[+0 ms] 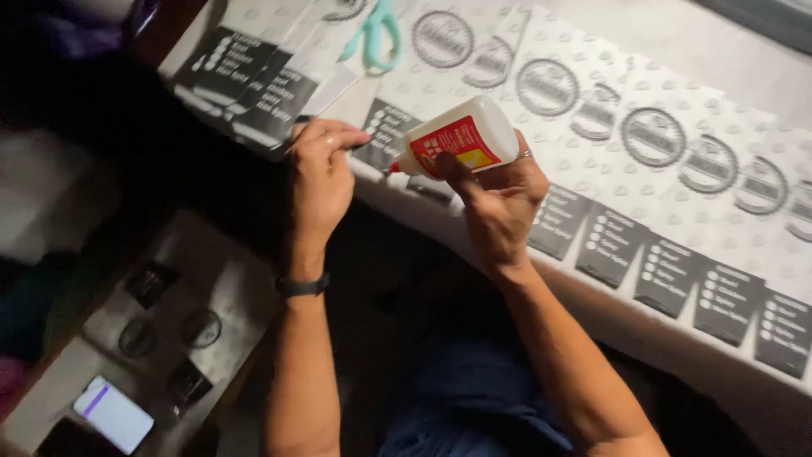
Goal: Applying glue to paper packaging sleeves, folding them, and stacking them neatly.
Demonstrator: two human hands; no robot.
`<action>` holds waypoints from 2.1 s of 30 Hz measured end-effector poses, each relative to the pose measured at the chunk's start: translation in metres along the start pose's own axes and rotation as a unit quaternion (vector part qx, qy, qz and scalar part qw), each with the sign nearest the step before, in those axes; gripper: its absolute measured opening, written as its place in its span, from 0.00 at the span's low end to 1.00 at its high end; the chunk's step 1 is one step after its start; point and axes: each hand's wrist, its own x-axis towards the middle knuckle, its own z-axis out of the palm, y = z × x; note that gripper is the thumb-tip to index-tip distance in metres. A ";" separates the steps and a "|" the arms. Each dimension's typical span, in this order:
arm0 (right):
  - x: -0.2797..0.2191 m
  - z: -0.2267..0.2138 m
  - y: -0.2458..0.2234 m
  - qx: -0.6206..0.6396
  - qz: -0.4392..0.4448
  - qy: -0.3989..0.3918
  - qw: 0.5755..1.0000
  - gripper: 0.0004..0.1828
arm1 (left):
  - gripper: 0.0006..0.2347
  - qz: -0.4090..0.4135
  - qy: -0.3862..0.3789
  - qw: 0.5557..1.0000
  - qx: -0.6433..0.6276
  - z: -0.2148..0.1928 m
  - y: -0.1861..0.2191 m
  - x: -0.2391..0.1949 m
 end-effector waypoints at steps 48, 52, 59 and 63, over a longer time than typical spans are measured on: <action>-0.191 -0.571 -0.285 -0.629 -0.054 0.002 0.775 0.23 | 0.07 0.320 -0.269 0.835 -0.357 0.330 0.471 -0.161; -0.202 -0.580 -0.273 -0.604 -0.036 0.047 0.795 0.16 | 0.07 0.402 -0.234 0.820 -0.334 0.369 0.513 -0.173; -0.210 -0.603 -0.257 -0.556 -0.064 0.060 0.827 0.11 | 0.11 0.388 -0.300 0.833 -0.255 0.412 0.525 -0.196; -0.211 -0.602 -0.256 -0.545 -0.090 0.076 0.830 0.09 | 0.14 0.343 -0.329 0.846 -0.242 0.410 0.530 -0.201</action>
